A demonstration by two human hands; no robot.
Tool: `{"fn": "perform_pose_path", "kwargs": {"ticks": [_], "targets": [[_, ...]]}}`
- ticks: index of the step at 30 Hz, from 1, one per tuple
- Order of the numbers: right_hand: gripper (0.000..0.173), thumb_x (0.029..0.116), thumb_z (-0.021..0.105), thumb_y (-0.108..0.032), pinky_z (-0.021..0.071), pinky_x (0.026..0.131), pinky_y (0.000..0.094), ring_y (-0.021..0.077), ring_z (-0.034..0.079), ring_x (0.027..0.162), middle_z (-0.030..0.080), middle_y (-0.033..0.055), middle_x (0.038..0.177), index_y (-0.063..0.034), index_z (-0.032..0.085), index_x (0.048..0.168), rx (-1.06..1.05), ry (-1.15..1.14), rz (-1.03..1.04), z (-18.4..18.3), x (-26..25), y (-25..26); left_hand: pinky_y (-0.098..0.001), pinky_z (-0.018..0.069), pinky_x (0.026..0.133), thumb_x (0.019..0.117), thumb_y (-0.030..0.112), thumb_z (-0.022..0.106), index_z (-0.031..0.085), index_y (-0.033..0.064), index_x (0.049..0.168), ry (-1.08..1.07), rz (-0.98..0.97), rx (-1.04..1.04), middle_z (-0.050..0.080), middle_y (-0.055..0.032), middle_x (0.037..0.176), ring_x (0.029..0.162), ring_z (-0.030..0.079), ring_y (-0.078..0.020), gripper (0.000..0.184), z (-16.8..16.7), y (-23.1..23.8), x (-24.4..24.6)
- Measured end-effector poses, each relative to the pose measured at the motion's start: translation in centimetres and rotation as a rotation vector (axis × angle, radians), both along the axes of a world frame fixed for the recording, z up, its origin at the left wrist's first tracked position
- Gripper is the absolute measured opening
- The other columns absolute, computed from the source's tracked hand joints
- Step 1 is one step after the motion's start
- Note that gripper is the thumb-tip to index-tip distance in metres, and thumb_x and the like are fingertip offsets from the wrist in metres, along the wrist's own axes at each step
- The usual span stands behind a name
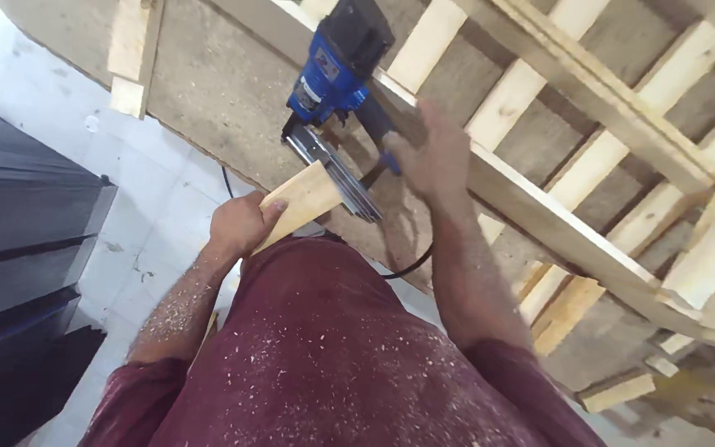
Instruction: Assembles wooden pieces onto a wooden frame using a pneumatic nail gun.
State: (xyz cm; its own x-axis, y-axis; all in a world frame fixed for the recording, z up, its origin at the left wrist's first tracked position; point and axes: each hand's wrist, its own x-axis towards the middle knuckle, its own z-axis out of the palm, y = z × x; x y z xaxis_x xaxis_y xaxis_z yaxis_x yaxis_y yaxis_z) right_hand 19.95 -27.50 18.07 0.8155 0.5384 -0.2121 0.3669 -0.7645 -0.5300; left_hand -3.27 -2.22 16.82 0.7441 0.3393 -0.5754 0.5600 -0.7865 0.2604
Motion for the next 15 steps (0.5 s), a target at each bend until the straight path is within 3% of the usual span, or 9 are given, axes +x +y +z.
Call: {"fn": "perform_pose_path", "kwargs": {"ticks": [2,4,5,7,9,11,15], "targets": [[0.079,0.0890,0.069,-0.059,0.0487,0.098,0.0671,0.0416,0.062,0.120,0.061,0.0235,0.133,-0.0069,0.053,0.147,-0.117,0.118,-0.050,-2.1,4.6,3.4,-0.0637,0.0546,0.070,0.0909,0.085,0.016,0.069,0.0155,0.109,0.048,0.036,0.048,0.072,-0.0143,0.091,0.088,0.072,-0.0377,0.089,-1.0,1.1,-0.5],[0.075,0.0876,0.070,-0.060,0.0525,0.095,0.0632,0.0358,0.067,0.110,0.067,0.0193,0.122,-0.0078,0.057,0.140,-0.115,0.194,-0.002,-3.5,8.1,6.0,-0.0630,0.0543,0.068,0.0914,0.085,0.017,0.067,0.0141,0.107,0.073,0.079,0.044,0.071,-0.0147,0.089,0.086,0.071,-0.0380,0.089,-2.4,2.4,-0.6],[0.070,0.0894,0.068,-0.061,0.0542,0.093,0.0619,0.0342,0.069,0.106,0.070,0.0180,0.116,-0.0070,0.061,0.134,-0.152,0.179,0.054,-3.4,8.9,7.2,-0.0629,0.0545,0.068,0.0918,0.085,0.017,0.067,0.0136,0.106,0.089,0.104,0.030,0.071,-0.0149,0.089,0.086,0.071,-0.0380,0.088,-3.4,2.9,-0.7],[0.065,0.0889,0.071,-0.059,0.0518,0.082,0.0701,0.0438,0.069,0.095,0.069,0.0245,0.100,0.0008,0.066,0.113,-0.311,0.104,0.183,-1.6,7.5,9.6,-0.0628,0.0546,0.068,0.0924,0.085,0.016,0.066,0.0130,0.104,0.114,0.163,-0.008,0.071,-0.0155,0.088,0.087,0.071,-0.0382,0.088,-5.5,3.9,-1.3],[0.072,0.0827,0.077,-0.058,0.0513,0.080,0.0716,0.0465,0.068,0.095,0.068,0.0262,0.101,0.0017,0.060,0.120,-0.408,0.093,0.161,-1.4,5.3,10.3,-0.0634,0.0548,0.071,0.0935,0.084,0.017,0.067,0.0138,0.105,0.135,0.211,-0.055,0.071,-0.0156,0.091,0.090,0.071,-0.0384,0.087,-7.6,4.7,-2.0],[0.075,0.0859,0.075,-0.055,0.0523,0.083,0.0697,0.0442,0.068,0.097,0.068,0.0238,0.107,-0.0036,0.052,0.136,-0.385,0.106,0.100,-2.6,4.3,9.4,-0.0650,0.0550,0.074,0.0942,0.083,0.018,0.069,0.0148,0.111,0.165,0.241,-0.104,0.073,-0.0168,0.097,0.094,0.071,-0.0399,0.086,-9.4,5.1,-2.6],[0.069,0.0923,0.072,-0.046,0.0526,0.074,0.0709,0.0472,0.068,0.090,0.067,0.0260,0.102,-0.0015,0.046,0.138,-0.467,0.080,0.099,-0.1,0.0,8.7,-0.0668,0.0546,0.076,0.0926,0.085,0.017,0.068,0.0132,0.112,0.228,0.258,-0.206,0.072,-0.0192,0.101,0.098,0.070,-0.0415,0.090,-11.3,6.3,-2.6]]}}
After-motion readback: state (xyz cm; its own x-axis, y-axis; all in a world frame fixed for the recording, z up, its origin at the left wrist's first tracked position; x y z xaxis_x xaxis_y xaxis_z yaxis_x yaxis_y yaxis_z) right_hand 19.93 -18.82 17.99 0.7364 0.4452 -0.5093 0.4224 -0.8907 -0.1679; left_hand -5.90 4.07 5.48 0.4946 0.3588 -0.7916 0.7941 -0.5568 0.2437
